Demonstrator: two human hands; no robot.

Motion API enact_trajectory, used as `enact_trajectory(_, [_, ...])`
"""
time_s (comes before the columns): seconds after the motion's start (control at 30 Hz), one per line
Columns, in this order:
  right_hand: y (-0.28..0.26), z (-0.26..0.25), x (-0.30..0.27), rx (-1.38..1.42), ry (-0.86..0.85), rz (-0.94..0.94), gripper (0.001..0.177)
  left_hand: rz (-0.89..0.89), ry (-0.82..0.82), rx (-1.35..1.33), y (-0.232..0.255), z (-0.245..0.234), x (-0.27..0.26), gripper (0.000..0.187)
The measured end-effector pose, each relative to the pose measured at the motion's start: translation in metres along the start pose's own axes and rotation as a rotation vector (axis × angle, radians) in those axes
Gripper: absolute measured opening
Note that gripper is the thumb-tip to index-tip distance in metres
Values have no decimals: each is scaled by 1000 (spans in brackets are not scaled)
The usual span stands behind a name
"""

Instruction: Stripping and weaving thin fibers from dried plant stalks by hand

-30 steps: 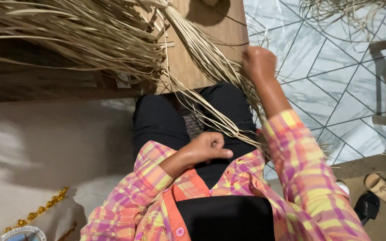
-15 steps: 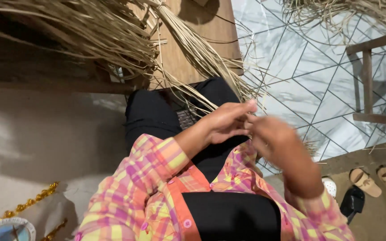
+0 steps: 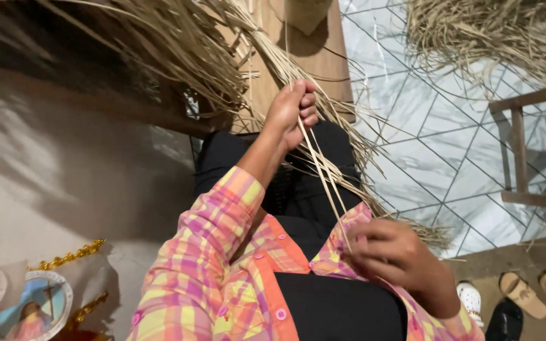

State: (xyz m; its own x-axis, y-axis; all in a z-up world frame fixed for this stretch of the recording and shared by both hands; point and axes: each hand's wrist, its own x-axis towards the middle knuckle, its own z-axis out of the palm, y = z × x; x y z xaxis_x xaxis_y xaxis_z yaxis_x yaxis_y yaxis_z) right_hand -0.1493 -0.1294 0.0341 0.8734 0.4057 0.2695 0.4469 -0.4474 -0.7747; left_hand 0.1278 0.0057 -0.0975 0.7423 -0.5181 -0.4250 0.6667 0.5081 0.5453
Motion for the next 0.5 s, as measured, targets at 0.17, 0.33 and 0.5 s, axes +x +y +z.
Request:
enact_trajectory(0.17, [-7, 0, 10, 103, 34, -41, 13, -30, 23, 50, 19, -1, -9, 31])
enact_trajectory(0.33, [-15, -11, 22, 163, -20, -176, 28, -29, 29, 76, 16, -15, 0, 29])
enact_trajectory(0.5, [-15, -16, 12, 412, -39, -163, 23, -18, 111, 173, 19, -19, 0, 27])
